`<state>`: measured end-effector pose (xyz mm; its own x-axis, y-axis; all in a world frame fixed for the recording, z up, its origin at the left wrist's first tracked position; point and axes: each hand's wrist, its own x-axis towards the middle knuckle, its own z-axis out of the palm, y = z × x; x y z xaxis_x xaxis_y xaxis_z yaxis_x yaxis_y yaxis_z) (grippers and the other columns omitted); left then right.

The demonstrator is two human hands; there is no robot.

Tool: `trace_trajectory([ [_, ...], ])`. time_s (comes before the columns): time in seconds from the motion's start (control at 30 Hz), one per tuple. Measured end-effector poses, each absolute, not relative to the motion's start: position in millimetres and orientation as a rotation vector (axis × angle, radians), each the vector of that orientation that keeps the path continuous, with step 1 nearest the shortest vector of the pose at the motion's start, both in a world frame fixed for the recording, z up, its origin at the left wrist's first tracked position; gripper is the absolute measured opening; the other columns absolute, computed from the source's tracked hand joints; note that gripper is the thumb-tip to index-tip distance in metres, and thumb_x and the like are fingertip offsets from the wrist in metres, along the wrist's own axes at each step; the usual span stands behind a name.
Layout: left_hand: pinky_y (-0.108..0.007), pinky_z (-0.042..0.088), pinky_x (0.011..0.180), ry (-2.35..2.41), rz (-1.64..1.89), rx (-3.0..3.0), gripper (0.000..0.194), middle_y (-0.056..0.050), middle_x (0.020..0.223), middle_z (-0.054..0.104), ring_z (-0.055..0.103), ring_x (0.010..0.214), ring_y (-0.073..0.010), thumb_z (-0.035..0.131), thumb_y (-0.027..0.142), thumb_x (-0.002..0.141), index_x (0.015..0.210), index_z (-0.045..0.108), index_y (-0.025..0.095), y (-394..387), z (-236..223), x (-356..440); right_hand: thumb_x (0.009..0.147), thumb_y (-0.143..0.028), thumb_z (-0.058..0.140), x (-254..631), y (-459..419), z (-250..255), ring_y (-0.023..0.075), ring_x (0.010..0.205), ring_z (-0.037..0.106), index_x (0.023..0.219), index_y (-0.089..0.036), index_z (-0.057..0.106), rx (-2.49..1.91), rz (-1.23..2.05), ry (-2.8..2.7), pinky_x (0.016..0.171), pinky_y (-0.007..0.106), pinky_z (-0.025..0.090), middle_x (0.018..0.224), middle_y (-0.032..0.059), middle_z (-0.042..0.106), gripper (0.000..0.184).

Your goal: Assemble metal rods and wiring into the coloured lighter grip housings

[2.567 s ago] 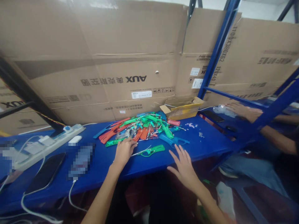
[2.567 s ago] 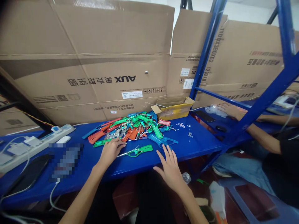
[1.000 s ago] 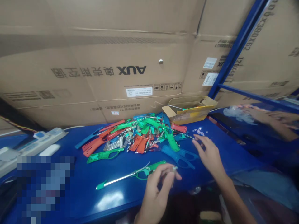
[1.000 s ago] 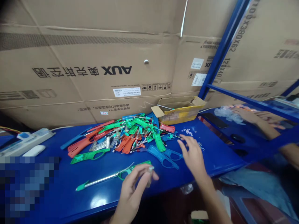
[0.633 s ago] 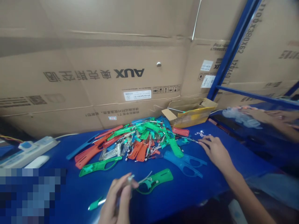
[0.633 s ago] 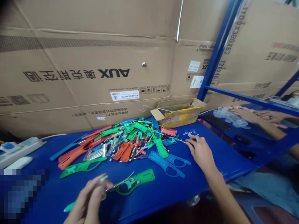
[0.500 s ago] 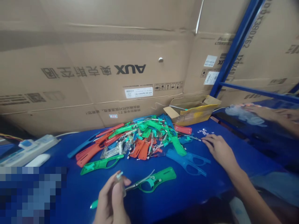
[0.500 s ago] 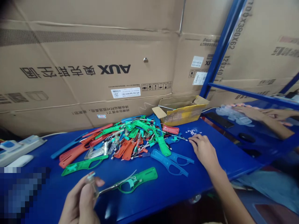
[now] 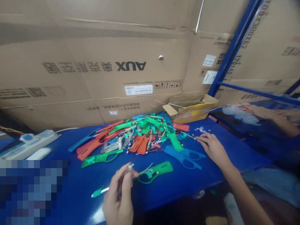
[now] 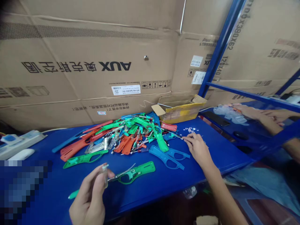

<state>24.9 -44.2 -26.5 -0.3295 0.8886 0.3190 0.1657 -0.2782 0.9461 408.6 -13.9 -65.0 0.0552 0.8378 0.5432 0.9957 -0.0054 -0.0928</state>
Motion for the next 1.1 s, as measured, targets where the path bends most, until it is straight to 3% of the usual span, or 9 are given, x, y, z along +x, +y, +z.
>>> trace_trajectory([
  [0.17, -0.019, 0.052, 0.074, 1.468, 1.643, 1.222, 0.026, 0.0, 0.082, 0.072, 0.066, 0.077, -0.0135, 0.063, 0.042, 0.093, 0.105, 0.073, 0.022, -49, -14, 34, 0.104, -0.034, 0.042, 406, -11, -64, 0.026, 0.097, 0.061, 0.113, -0.026, 0.079, -1.833, -0.436, -1.925, 0.088, 0.04, 0.053, 0.108, 0.0116, 0.067, 0.039],
  [0.3, -0.021, 0.052, 0.074, 1.462, 1.604, 1.184, 0.03, -0.001, 0.082, 0.072, 0.065, 0.077, -0.0145, 0.065, 0.046, 0.09, 0.104, 0.074, 0.021, -48, -10, 35, 0.103, -0.045, 0.043, 403, -10, -64, 0.033, 0.102, 0.058, 0.131, -0.02, 0.07, -1.925, -0.495, -1.872, 0.086, 0.049, 0.051, 0.118, 0.0173, 0.063, 0.047],
  [0.47, -0.019, 0.051, 0.067, 1.42, 1.595, 1.14, 0.032, -0.001, 0.079, 0.069, 0.063, 0.075, -0.014, 0.066, 0.048, 0.089, 0.102, 0.074, 0.02, -45, -9, 34, 0.104, -0.044, 0.042, 406, -8, -62, 0.0346, 0.107, 0.057, 0.122, -0.026, 0.075, -2.004, -0.543, -1.851, 0.083, 0.048, 0.051, 0.122, 0.0158, 0.062, 0.042],
  [0.6, -0.019, 0.05, 0.064, 1.374, 1.605, 1.149, 0.033, -0.002, 0.078, 0.069, 0.061, 0.073, -0.0138, 0.066, 0.049, 0.089, 0.103, 0.074, 0.02, -43, -13, 31, 0.103, -0.037, 0.046, 411, -7, -58, 0.0331, 0.104, 0.058, 0.113, -0.023, 0.079, -2.05, -0.563, -1.808, 0.08, 0.044, 0.051, 0.119, 0.0159, 0.065, 0.037],
  [0.77, -0.02, 0.047, 0.058, 1.285, 1.586, 1.143, 0.038, -0.002, 0.078, 0.068, 0.059, 0.07, -0.014, 0.069, 0.052, 0.087, 0.105, 0.073, 0.019, -41, -17, 27, 0.102, -0.03, 0.044, 409, -10, -53, 0.032, 0.099, 0.059, 0.126, -0.017, 0.072, -2.086, -0.57, -1.716, 0.082, 0.044, 0.052, 0.118, 0.0165, 0.069, 0.039],
  [0.97, -0.024, 0.049, 0.067, 1.297, 1.59, 1.156, 0.034, -0.003, 0.078, 0.068, 0.062, 0.077, -0.0169, 0.067, 0.049, 0.089, 0.102, 0.074, 0.019, -40, -14, 28, 0.1, -0.038, 0.05, 411, -7, -49, 0.0299, 0.095, 0.061, 0.093, -0.02, 0.079, -2.099, -0.506, -1.638, 0.078, 0.04, 0.053, 0.103, 0.0132, 0.073, 0.035],
  [1.1, -0.024, 0.048, 0.066, 1.274, 1.534, 1.201, 0.037, -0.003, 0.081, 0.069, 0.061, 0.077, -0.0172, 0.066, 0.052, 0.09, 0.106, 0.073, 0.019, -38, -18, 25, 0.099, -0.036, 0.051, 411, -7, -54, 0.028, 0.094, 0.062, 0.084, -0.023, 0.076, -2.083, -0.44, -1.639, 0.078, 0.038, 0.052, 0.099, 0.0102, 0.074, 0.032],
])
